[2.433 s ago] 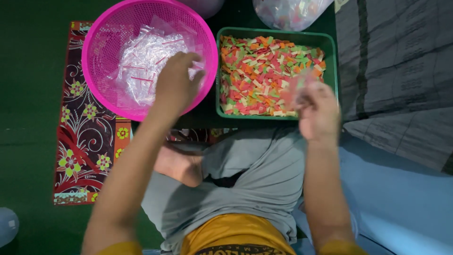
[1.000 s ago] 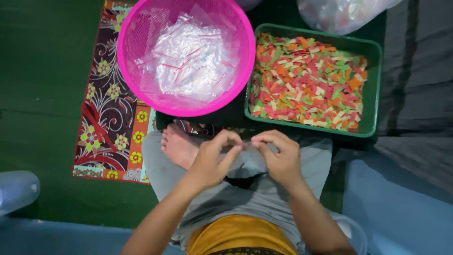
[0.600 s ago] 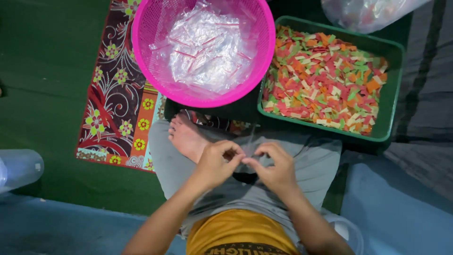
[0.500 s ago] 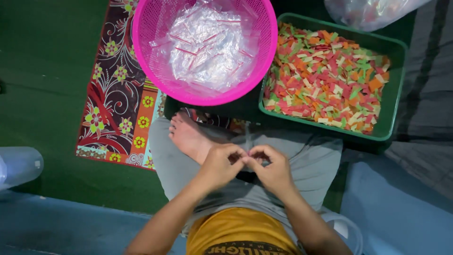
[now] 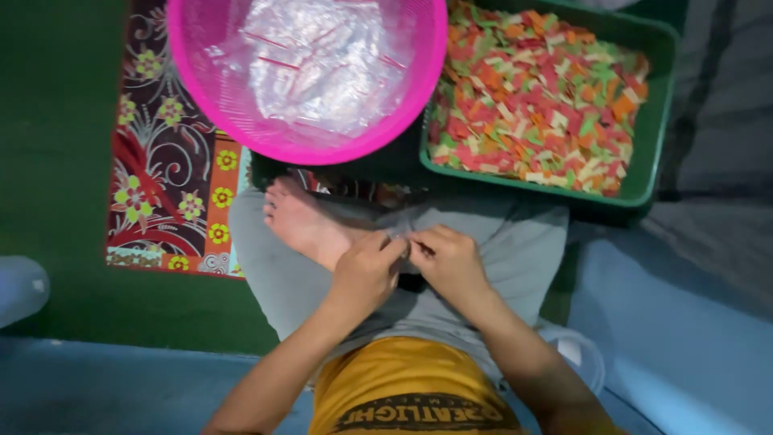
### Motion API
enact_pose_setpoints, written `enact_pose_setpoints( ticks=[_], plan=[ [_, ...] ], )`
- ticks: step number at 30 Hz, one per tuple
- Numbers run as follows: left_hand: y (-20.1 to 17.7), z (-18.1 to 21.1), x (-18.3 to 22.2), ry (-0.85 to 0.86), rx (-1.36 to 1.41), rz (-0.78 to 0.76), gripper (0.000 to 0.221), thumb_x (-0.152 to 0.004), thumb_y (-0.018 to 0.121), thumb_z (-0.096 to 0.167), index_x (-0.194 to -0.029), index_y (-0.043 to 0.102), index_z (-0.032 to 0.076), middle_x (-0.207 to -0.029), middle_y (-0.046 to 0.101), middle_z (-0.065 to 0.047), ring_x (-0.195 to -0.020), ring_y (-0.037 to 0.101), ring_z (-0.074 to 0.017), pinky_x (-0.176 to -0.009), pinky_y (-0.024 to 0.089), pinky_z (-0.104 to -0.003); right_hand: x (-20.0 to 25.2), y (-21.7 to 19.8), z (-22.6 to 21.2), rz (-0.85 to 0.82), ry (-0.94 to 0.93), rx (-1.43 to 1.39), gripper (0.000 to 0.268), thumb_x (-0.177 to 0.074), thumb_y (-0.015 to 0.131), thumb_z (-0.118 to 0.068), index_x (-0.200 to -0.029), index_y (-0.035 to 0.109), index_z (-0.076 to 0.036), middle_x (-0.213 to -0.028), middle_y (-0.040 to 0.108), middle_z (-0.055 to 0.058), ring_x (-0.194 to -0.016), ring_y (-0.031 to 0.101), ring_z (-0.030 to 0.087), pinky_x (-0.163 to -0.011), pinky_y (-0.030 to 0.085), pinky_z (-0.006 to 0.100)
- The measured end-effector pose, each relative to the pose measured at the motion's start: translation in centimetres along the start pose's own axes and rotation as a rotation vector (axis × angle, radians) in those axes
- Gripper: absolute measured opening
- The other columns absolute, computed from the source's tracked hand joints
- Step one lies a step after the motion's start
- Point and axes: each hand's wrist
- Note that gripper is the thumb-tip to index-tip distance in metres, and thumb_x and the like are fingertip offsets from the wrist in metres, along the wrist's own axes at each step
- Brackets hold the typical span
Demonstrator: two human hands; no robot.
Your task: Package small colorful snacks into plastic bags
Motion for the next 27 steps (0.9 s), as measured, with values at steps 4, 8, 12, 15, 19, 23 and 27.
enact_pose_setpoints(
  ticks=[4, 8, 12, 15, 19, 23, 27],
  plan=[
    [-2.0, 0.9, -0.4, 0.245, -0.197, -0.025, 0.011, -0.081, 0.052, 0.014, -0.089, 0.059, 0.016, -0.073, 0.050, -0.007, -0.066, 0.054, -0.0223, -0.057, 0.046, -0.028, -0.7, -1.0, 1.1, -0.214, 0.032, -0.113, 0.001, -0.072, 0.070, -0.008, -0.071, 0.069, -0.008, -0.056, 0.060, 0.007, -0.052, 0.063, 0.025, -0.045, 0.050, 0.029],
    [-4.3, 1.9, -1.3, 0.388, -0.235, -0.181, 0.019, -0.077, 0.056, 0.030, -0.088, 0.061, 0.015, -0.084, 0.051, -0.006, -0.078, 0.053, -0.0230, -0.058, 0.047, -0.027, -2.2, -3.9, 0.2, -0.381, -0.027, -0.126, 0.005, -0.072, 0.068, -0.007, -0.068, 0.065, -0.006, -0.055, 0.059, 0.011, -0.053, 0.061, 0.031, -0.048, 0.050, 0.034],
    [-8.1, 3.1, -3.5, 0.611, -0.109, -0.210, 0.013, -0.087, 0.045, 0.008, -0.087, 0.057, 0.003, -0.082, 0.050, -0.013, -0.081, 0.050, -0.0307, -0.066, 0.043, -0.030, -4.5, -7.6, -0.8, -0.410, 0.022, -0.304, 0.004, -0.073, 0.069, -0.008, -0.075, 0.067, -0.005, -0.062, 0.063, 0.013, -0.059, 0.063, 0.029, -0.055, 0.050, 0.036],
    [-10.1, 3.9, -5.6, 0.575, 0.002, -0.076, 0.012, -0.089, 0.049, 0.003, -0.092, 0.060, -0.001, -0.084, 0.053, -0.015, -0.083, 0.054, -0.0318, -0.072, 0.046, -0.031, -6.4, -9.7, 0.9, -0.191, 0.002, -0.165, 0.008, -0.078, 0.072, -0.010, -0.084, 0.069, -0.007, -0.072, 0.066, 0.012, -0.070, 0.065, 0.028, -0.064, 0.050, 0.035],
    [-11.9, 4.8, -9.1, 0.488, 0.017, 0.243, 0.010, -0.089, 0.059, 0.007, -0.096, 0.063, 0.002, -0.088, 0.058, -0.010, -0.082, 0.058, -0.0241, -0.082, 0.049, -0.027, -9.0, -10.4, 8.9, 0.004, -0.146, 0.361, 0.033, -0.083, 0.076, -0.024, -0.106, 0.066, -0.004, -0.091, 0.065, 0.015, -0.089, 0.062, 0.033, -0.078, 0.049, 0.038],
    [-11.7, 5.3, -11.9, 0.541, 0.120, 0.301, 0.012, -0.089, 0.058, 0.005, -0.097, 0.061, -0.004, -0.085, 0.055, -0.015, -0.079, 0.057, -0.0307, -0.076, 0.050, -0.034, -10.6, -10.0, 7.5, -0.134, -0.034, 0.452, 0.049, -0.076, 0.077, -0.027, -0.113, 0.062, 0.002, -0.097, 0.060, 0.022, -0.095, 0.057, 0.040, -0.083, 0.046, 0.046],
    [-10.0, 5.7, -13.3, 0.480, 0.074, 0.313, 0.009, -0.089, 0.062, 0.009, -0.094, 0.062, 0.002, -0.085, 0.057, -0.010, -0.080, 0.059, -0.0262, -0.074, 0.050, -0.032, -10.4, -8.7, 8.4, -0.175, 0.027, 0.484, 0.025, -0.083, 0.067, -0.025, -0.102, 0.068, -0.009, -0.090, 0.062, 0.012, -0.090, 0.059, 0.034, -0.074, 0.049, 0.043]
  ],
)
Point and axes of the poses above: each hand's wrist, its own x-axis away from the middle knuckle, its own y-axis out of the palm, z = x × y
